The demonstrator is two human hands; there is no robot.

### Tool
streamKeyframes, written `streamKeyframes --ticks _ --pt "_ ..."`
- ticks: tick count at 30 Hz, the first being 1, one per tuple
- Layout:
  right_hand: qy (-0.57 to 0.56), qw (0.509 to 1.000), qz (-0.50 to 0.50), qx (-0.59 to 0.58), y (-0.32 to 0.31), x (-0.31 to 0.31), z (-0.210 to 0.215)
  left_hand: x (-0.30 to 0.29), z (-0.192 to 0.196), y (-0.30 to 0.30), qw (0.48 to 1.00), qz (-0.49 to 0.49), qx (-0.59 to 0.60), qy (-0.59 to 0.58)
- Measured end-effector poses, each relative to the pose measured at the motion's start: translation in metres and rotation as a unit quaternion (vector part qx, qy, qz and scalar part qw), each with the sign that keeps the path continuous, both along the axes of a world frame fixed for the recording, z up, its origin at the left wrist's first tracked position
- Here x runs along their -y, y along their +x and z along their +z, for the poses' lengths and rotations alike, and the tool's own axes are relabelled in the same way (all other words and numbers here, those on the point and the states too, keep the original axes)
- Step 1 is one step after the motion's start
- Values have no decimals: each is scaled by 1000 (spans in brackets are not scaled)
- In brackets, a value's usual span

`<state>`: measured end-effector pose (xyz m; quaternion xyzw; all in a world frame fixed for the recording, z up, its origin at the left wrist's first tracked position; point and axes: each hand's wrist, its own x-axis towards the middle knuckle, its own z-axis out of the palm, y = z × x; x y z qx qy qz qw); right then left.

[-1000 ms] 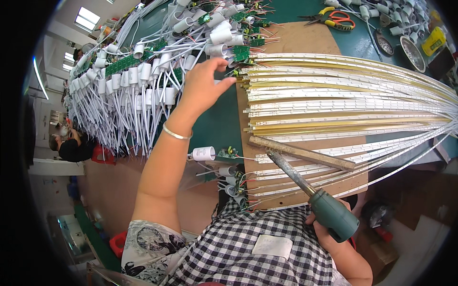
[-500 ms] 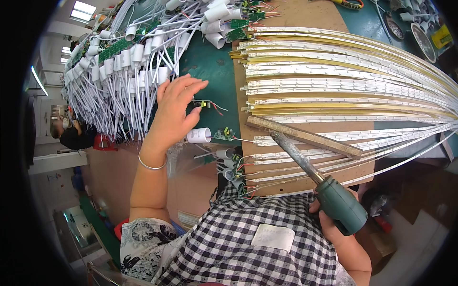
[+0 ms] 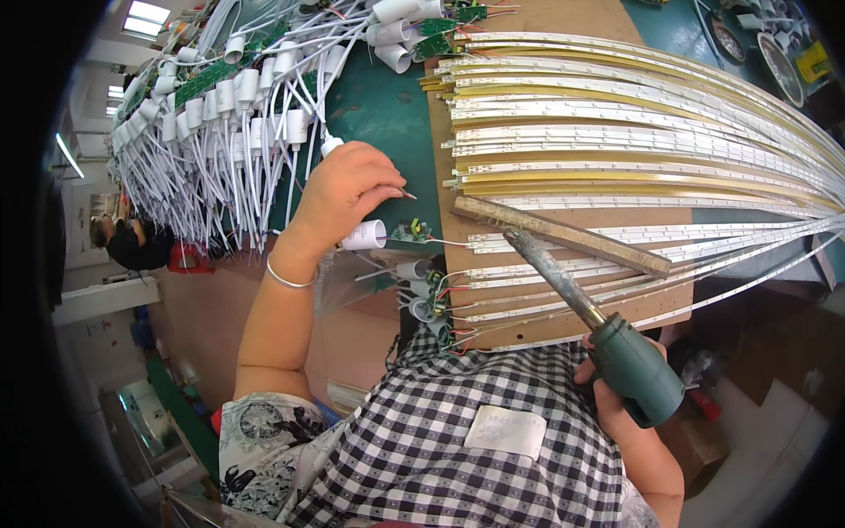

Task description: Using a hot glue gun to attach wires and components to LED light strips on an assembly line.

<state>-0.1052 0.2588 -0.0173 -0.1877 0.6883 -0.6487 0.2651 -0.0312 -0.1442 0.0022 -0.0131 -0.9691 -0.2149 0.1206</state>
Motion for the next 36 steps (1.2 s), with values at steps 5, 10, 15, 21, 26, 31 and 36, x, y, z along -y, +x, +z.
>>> streamKeyframes --ticks 5,10,15,21,26,31,36 --pt "15 1000 24 0 -7 7 10 -30 16 -6 993 36 47 106" --pt "52 997 57 6 -16 11 22 -69 21 -9 996 45 28 75" --pt "64 994 72 -49 -17 4 17 -101 10 -2 999 18 9 50" --pt "58 995 69 -39 -16 9 22 -108 3 7 999 44 -6 2" --pt "61 995 74 -35 -14 5 20 -108 2 11 997 67 -20 28" --pt "47 998 42 -6 -10 4 22 -111 2 26 998 53 -21 22" --pt "53 995 84 -20 -14 2 19 -114 3 36 998 42 -34 6"
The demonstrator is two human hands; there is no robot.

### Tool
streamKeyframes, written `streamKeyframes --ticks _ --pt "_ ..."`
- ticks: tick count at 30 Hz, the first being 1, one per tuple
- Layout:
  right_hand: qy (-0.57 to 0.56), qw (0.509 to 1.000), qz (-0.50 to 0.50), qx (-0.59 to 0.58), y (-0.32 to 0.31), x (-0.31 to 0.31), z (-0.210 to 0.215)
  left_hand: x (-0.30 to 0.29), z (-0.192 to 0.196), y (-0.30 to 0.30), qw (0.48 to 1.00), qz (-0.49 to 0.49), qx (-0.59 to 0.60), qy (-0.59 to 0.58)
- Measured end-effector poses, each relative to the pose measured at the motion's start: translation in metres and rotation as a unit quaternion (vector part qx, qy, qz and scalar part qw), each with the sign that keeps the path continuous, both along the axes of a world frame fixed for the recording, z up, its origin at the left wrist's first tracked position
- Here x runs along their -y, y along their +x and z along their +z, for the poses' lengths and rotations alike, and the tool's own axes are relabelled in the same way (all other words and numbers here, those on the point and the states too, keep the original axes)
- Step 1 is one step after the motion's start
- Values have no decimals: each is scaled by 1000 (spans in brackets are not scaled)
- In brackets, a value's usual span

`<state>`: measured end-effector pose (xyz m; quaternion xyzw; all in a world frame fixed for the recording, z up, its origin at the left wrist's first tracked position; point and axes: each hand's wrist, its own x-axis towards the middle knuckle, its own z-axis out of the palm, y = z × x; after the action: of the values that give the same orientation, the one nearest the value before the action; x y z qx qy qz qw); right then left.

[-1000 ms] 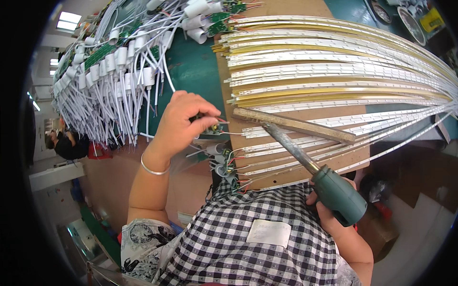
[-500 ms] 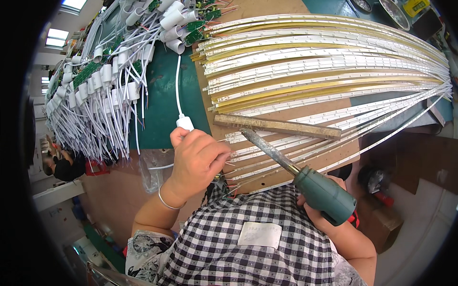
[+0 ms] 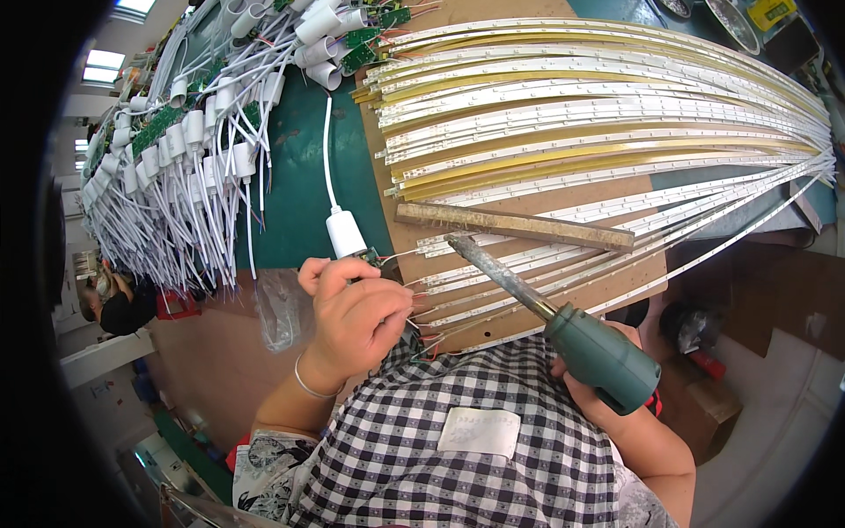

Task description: Using a hot glue gun to attach wires and components to LED light strips on an assembly line.

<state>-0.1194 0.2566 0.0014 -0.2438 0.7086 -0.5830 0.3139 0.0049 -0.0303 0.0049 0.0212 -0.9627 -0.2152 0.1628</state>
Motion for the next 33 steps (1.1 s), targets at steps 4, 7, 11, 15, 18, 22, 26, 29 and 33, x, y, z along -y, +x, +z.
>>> streamKeyframes --ticks 4,7,11,15,18,22,26,29,33 --pt "10 1000 -3 8 1 3 3 -5 -3 0 999 17 14 -43" --pt "-8 999 -21 23 1 4 6 -8 -4 -3 997 44 10 -62" --pt "11 1000 8 26 0 -1 5 -11 -6 -9 997 61 17 -41" --pt "31 998 23 39 1 -5 10 -15 -13 -11 996 90 17 4" --pt "51 997 13 63 5 -12 6 -17 -17 -12 994 110 12 9" --pt "91 991 69 -71 7 -25 -1 -17 -15 -14 994 110 15 9" --pt "116 955 162 -219 2 -31 -9 -17 -13 -13 993 112 16 22" --pt "108 984 96 -103 6 -31 -7 -16 -12 -9 994 97 -17 41" --pt "13 997 45 63 4 -25 -7 -16 -13 -4 997 69 -26 -30"
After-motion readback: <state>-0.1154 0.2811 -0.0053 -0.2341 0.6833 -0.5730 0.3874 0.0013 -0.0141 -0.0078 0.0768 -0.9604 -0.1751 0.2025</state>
